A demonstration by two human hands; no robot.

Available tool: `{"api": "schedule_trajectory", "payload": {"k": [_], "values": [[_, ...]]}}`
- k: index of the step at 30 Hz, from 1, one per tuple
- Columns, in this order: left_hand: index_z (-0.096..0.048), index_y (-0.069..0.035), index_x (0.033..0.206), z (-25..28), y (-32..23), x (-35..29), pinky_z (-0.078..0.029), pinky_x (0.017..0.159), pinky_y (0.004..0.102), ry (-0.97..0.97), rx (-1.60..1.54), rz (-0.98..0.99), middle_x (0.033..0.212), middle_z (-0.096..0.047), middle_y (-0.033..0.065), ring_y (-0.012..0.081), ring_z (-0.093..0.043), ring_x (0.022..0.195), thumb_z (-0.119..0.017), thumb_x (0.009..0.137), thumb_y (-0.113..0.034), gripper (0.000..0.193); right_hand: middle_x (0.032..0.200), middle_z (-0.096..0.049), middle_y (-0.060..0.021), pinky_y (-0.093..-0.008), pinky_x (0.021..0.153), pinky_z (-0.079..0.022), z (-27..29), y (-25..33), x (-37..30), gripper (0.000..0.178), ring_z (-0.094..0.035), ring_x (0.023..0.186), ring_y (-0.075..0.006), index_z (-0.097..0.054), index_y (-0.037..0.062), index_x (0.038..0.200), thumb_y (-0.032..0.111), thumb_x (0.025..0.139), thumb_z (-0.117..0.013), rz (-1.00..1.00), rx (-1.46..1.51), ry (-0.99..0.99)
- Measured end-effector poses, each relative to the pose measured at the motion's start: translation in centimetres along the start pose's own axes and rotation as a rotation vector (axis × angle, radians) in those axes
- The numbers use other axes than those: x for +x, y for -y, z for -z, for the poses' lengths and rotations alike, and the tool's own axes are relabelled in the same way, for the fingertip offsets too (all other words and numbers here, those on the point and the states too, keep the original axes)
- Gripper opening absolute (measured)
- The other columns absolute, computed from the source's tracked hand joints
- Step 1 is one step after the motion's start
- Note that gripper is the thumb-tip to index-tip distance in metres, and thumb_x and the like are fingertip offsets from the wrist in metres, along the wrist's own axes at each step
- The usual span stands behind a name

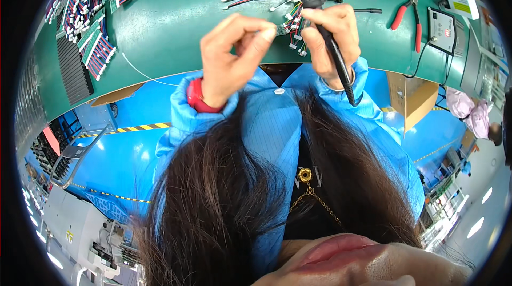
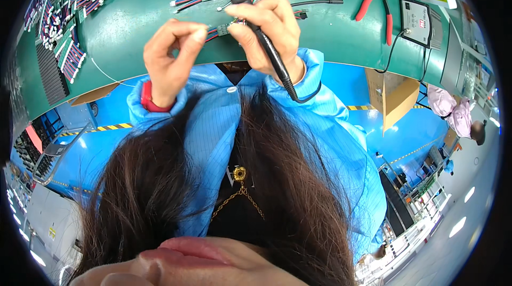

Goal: Soldering electronic components and wire connectors onto green printed circuit boards at a workbench.

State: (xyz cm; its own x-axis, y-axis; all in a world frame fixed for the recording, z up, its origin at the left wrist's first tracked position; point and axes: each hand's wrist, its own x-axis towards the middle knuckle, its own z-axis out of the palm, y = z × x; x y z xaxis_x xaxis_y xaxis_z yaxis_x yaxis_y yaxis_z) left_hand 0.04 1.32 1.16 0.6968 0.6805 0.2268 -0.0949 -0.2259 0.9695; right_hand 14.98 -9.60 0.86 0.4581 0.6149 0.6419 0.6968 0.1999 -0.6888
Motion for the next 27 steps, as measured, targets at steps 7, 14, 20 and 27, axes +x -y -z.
{"api": "schedule_trajectory", "payload": {"k": [7, 14, 20, 27], "values": [[-0.072, -0.003, 0.088, -1.5, -1.3, -1.2, -0.028, 0.049, 0.0198, 0.038, -0.186, 0.089, 0.068, -0.047, -0.0039, 0.0050, -0.035, 0.055, -0.071, 0.082, 0.002, 0.008, 0.080, -0.054, -0.0051, -0.0247, 0.056, -0.039, -0.3, 1.0, -1.3, 0.013, -0.043, 0.066, -0.0152, -0.071, 0.0051, 0.090, 0.010, 0.079, -0.077, -0.037, 0.103, 0.061], [-0.075, -0.005, 0.090, -0.9, -1.4, -0.7, -0.024, 0.048, 0.0201, 0.032, -0.156, 0.102, 0.066, -0.044, -0.0047, 0.0047, -0.031, 0.055, -0.075, 0.080, -0.001, 0.010, 0.079, -0.052, -0.0044, -0.0235, 0.055, -0.038, 0.2, 0.0, -1.4, 0.012, -0.043, 0.065, -0.0141, -0.071, 0.0044, 0.089, 0.008, 0.079, -0.077, 0.018, 0.070, -0.035], [-0.073, -0.006, 0.088, 1.7, 1.0, 2.3, -0.023, 0.049, 0.0214, -0.100, 0.199, -0.079, 0.066, -0.044, -0.0050, 0.0051, -0.029, 0.054, -0.076, 0.081, -0.005, 0.007, 0.082, -0.057, -0.0061, -0.0214, 0.056, -0.039, 0.3, 1.5, 0.4, 0.011, -0.047, 0.065, -0.0119, -0.067, 0.0018, 0.094, 0.003, 0.083, -0.068, -0.325, 0.276, -0.267], [-0.066, -0.008, 0.087, 2.5, 4.5, 7.0, -0.032, 0.079, 0.0295, 0.111, 0.623, -0.339, 0.094, -0.060, -0.0014, 0.0149, -0.042, 0.096, -0.069, 0.085, -0.007, 0.004, 0.082, -0.063, -0.0069, -0.0181, 0.056, -0.040, 1.0, -1.1, 0.6, 0.012, -0.050, 0.062, -0.0088, -0.066, -0.0018, 0.096, 0.000, 0.084, -0.064, -0.387, 0.278, -0.255]]}}
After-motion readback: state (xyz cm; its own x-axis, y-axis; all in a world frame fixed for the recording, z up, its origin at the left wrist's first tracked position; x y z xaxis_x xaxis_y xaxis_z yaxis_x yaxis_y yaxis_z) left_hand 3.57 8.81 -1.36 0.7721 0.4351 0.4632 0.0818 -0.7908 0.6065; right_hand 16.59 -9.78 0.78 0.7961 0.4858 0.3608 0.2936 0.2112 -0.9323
